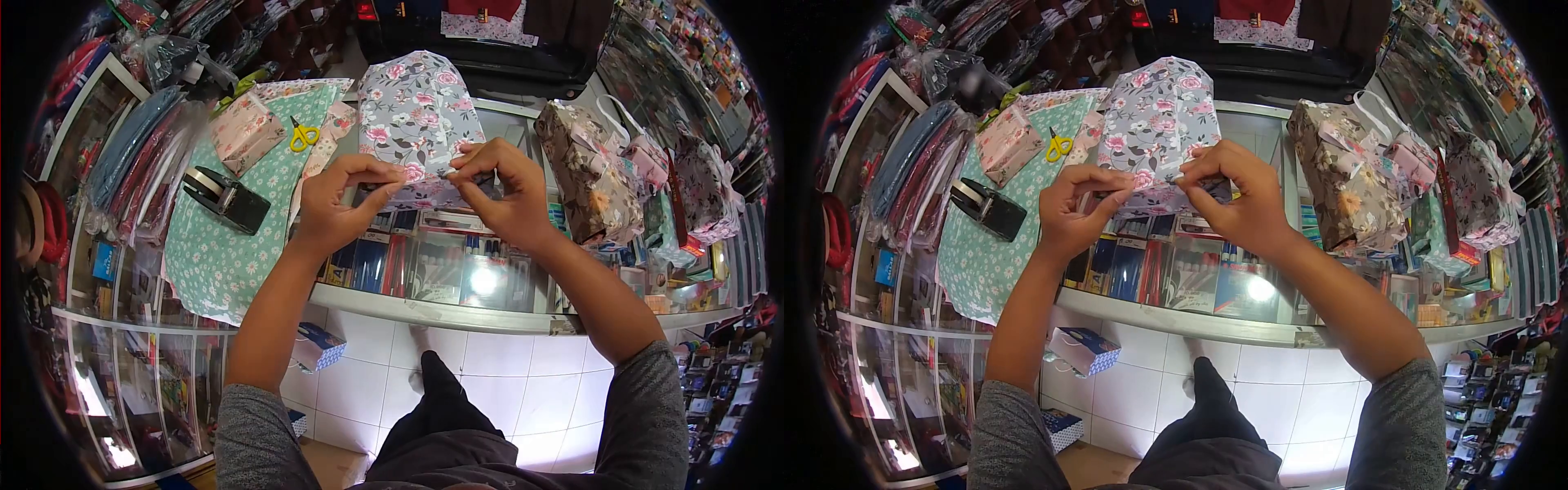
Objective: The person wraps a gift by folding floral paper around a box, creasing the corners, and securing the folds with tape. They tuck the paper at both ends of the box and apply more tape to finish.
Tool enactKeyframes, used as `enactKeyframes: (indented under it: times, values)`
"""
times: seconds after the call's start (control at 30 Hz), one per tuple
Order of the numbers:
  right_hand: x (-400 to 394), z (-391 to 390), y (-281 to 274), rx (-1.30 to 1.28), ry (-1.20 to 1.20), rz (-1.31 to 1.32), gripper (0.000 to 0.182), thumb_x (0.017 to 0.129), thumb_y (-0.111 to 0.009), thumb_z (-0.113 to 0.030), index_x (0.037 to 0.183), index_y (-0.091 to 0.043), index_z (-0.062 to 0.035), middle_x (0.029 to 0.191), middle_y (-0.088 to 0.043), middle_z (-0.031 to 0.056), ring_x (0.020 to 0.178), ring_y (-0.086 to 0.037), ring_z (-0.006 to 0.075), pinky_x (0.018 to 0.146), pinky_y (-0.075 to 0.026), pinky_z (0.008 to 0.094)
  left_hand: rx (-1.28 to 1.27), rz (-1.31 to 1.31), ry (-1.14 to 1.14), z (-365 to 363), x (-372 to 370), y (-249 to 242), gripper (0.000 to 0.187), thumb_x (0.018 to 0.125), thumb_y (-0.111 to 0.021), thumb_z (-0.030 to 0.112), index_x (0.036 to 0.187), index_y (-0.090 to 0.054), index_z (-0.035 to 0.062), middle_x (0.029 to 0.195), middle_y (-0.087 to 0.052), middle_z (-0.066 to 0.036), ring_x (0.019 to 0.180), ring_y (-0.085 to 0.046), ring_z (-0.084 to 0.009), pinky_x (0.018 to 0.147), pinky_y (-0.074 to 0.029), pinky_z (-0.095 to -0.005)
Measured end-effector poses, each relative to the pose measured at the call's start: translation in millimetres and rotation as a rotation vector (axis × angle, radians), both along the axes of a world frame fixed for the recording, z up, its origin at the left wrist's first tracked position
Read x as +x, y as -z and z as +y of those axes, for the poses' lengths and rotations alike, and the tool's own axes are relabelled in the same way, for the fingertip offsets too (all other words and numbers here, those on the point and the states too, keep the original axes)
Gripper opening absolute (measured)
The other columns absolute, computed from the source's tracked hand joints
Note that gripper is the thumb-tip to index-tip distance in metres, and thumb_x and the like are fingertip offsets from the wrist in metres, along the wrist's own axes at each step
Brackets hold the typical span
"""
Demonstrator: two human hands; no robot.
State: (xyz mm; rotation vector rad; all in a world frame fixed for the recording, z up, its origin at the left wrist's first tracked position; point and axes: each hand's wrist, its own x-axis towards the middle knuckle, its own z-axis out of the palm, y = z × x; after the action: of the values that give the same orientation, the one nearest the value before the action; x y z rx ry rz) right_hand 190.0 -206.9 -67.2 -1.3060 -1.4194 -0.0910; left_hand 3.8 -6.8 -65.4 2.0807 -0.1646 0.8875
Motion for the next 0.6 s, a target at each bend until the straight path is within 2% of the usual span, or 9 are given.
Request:
enactKeyframes:
  times: [0.03, 0.07, 0.13, 0.2, 0.27, 0.33, 0.43, 0.53, 0.6]
  values:
    - [-1.3, 0.0, 1.8, 0.0, -0.001, -0.001, 0.017, 0.085, -0.081, 0.006, 0.097, -0.071, -0.0012, 0.1, -0.071, 0.0124, 0.1, -0.072, 0.024, 0.106, -0.053, 0.0426, -0.013, 0.013, -0.02, 0.0, -0.6, -0.8, 0.035, 0.092, -0.077, -0.009, 0.117, -0.055, 0.0012, 0.113, -0.077, -0.02, 0.114, -0.075, -0.0268, 0.1, -0.06, -0.0374]
    - [-3.9, -0.6, 3.9, -0.017, 0.012, 0.082, 0.024, 0.084, -0.082, 0.007, 0.102, -0.069, -0.0015, 0.106, -0.07, 0.0131, 0.102, -0.071, 0.0241, 0.105, -0.053, 0.0398, -0.013, 0.013, -0.021, -1.2, 0.4, -1.9, 0.035, 0.092, -0.077, -0.009, 0.117, -0.055, 0.0012, 0.113, -0.077, -0.02, 0.114, -0.075, -0.0268, 0.1, -0.06, -0.0374]
    - [-4.4, -0.4, 6.1, -0.034, 0.026, 0.165, 0.03, 0.084, -0.082, 0.008, 0.108, -0.068, -0.0019, 0.111, -0.069, 0.0139, 0.104, -0.07, 0.0241, 0.103, -0.053, 0.0369, -0.037, -0.08, -0.018, -3.8, 4.5, -3.8, 0.04, 0.09, -0.078, -0.009, 0.122, -0.055, 0.0002, 0.118, -0.075, -0.02, 0.118, -0.072, -0.0237, 0.102, -0.058, -0.0354]
    - [-1.7, 0.6, 6.8, 0.045, 0.049, -0.004, 0.037, 0.083, -0.083, 0.008, 0.114, -0.065, -0.0021, 0.119, -0.066, 0.0153, 0.106, -0.069, 0.0252, 0.098, -0.054, 0.0341, -0.031, -0.103, -0.023, 0.5, 7.0, -1.6, 0.038, 0.089, -0.079, -0.008, 0.121, -0.06, -0.0003, 0.119, -0.074, -0.018, 0.12, -0.071, -0.0236, 0.102, -0.057, -0.0353]
    - [-2.6, -0.7, 1.5, 0.056, 0.086, -0.079, 0.037, 0.083, -0.083, 0.008, 0.115, -0.066, -0.0019, 0.122, -0.066, 0.0158, 0.108, -0.069, 0.0263, 0.097, -0.055, 0.0347, -0.025, -0.124, -0.029, 4.2, 7.2, -3.8, 0.036, 0.088, -0.08, -0.008, 0.12, -0.065, -0.0009, 0.121, -0.073, -0.017, 0.121, -0.07, -0.0235, 0.102, -0.057, -0.0353]
    - [-4.8, -0.7, -3.1, 0.066, 0.122, -0.153, 0.037, 0.084, -0.082, 0.008, 0.116, -0.067, -0.0018, 0.124, -0.066, 0.0162, 0.11, -0.07, 0.0273, 0.096, -0.056, 0.0353, 0.365, -0.154, -0.129, 5.9, 5.6, -11.3, 0.024, 0.087, -0.08, -0.007, 0.11, -0.075, -0.0006, 0.115, -0.075, -0.014, 0.114, -0.072, -0.0254, 0.098, -0.058, -0.0363]
    - [-8.3, 1.6, -5.5, 0.087, 0.143, -0.198, 0.035, 0.086, -0.081, 0.006, 0.118, -0.072, -0.0047, 0.125, -0.067, 0.0166, 0.107, -0.071, 0.0303, 0.09, -0.059, 0.0376, 0.312, -0.075, -0.073, 4.0, 4.5, -9.4, 0.016, 0.086, -0.08, -0.006, 0.101, -0.079, 0.0001, 0.112, -0.075, -0.013, 0.109, -0.073, -0.0277, 0.096, -0.058, -0.0376]
    - [-4.0, 1.0, -4.2, 0.047, 0.151, -0.343, 0.039, 0.084, -0.079, 0.009, 0.12, -0.074, -0.0057, 0.129, -0.066, 0.0186, 0.108, -0.071, 0.0322, 0.092, -0.06, 0.0391, 0.352, -0.085, -0.067, 3.7, 4.9, -13.6, 0.016, 0.088, -0.079, -0.002, 0.104, -0.077, 0.0001, 0.11, -0.076, -0.013, 0.108, -0.073, -0.0298, 0.095, -0.058, -0.0376]
    - [-2.2, 0.0, -3.3, 0.011, 0.133, -0.312, 0.032, 0.084, -0.08, 0.01, 0.112, -0.074, -0.0048, 0.133, -0.063, 0.019, 0.115, -0.07, 0.032, 0.094, -0.059, 0.0378, 0.369, -0.095, -0.059, 4.5, 5.0, -14.1, 0.018, 0.087, -0.079, -0.004, 0.104, -0.077, -0.0002, 0.11, -0.075, -0.014, 0.107, -0.073, -0.0292, 0.095, -0.059, -0.0375]
